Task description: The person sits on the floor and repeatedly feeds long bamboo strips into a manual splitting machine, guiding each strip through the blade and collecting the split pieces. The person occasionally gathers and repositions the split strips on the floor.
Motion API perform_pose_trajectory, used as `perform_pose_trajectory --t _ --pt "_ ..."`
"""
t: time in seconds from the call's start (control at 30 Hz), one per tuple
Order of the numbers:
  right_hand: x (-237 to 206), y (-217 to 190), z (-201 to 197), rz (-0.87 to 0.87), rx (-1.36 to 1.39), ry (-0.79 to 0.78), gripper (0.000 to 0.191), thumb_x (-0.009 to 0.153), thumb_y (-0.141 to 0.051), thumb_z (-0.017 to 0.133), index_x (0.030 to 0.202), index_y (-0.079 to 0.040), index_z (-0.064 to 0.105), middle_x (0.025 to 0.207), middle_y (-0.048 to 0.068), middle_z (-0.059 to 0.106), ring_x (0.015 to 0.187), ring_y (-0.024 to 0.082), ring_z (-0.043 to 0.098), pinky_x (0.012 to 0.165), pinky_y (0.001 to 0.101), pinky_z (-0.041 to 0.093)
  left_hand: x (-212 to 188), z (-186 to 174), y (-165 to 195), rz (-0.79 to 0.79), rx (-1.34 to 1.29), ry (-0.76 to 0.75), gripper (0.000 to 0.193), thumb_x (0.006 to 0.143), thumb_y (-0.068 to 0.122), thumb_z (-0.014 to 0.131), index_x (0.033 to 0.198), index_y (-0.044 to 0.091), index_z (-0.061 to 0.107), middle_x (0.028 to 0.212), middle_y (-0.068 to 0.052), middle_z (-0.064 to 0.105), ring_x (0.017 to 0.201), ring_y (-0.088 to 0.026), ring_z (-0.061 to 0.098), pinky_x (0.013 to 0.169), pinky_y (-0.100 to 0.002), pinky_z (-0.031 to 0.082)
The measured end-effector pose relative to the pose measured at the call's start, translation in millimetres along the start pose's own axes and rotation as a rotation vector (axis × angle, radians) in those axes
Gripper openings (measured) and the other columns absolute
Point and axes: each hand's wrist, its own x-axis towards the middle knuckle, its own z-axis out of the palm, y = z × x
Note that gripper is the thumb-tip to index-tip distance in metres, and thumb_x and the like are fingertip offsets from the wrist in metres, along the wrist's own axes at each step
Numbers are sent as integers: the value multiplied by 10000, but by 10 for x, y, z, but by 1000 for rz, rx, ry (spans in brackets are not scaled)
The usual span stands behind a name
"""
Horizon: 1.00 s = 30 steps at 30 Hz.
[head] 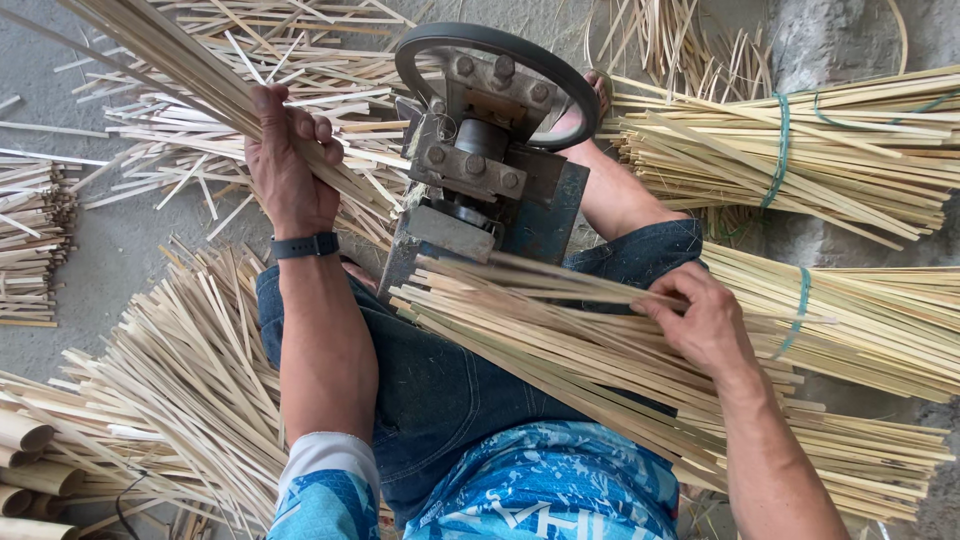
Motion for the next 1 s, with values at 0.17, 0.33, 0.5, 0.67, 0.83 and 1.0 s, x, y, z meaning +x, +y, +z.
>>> perform_pose_trajectory --t 0.17,0.33,0.5,0.67,0.83,1.0 --pt "17 85 5 -193 72 203 100 885 -198 795 930 -109 783 931 16 750 823 171 724 728 330 589 -6 25 -20 -6 10 1 438 993 424 713 1152 35 592 751 -23 544 699 -168 612 523 -273 494" --pt "105 170 6 -384 -154 163 305 747 -251 839 981 -64 786 899 87 721 825 258 679 742 415 548 -25 69 22 -2 19 22 448 987 419 736 1158 26 602 746 -8 531 652 -134 575 481 -257 445" --pt "72 253 141 -259 -93 76 92 916 -184 726 959 -124 781 945 35 764 823 167 719 721 307 588 -103 177 93 10 108 -9 446 962 390 768 1204 39 639 707 -2 576 547 -63 520 420 -205 411" --pt "68 516 -179 -139 166 171 150 997 -247 700 1036 -131 786 924 65 769 791 143 720 644 253 591 -134 261 108 -8 217 2 422 938 337 786 1213 43 660 770 -39 679 545 -51 541 421 -185 443" --pt "454 393 -294 -178 -78 264 205 984 -282 745 992 -85 805 860 105 771 680 171 695 594 298 568 -136 292 41 -51 160 -61 423 927 272 848 1189 30 620 957 -89 723 667 -69 597 487 -197 486" --pt "610 -95 32 -539 -170 451 180 959 -221 760 1028 -57 791 969 111 764 863 222 673 783 376 541 -139 313 1 -114 218 -31 455 873 276 852 1209 49 646 1027 -111 756 692 -70 631 486 -183 498"
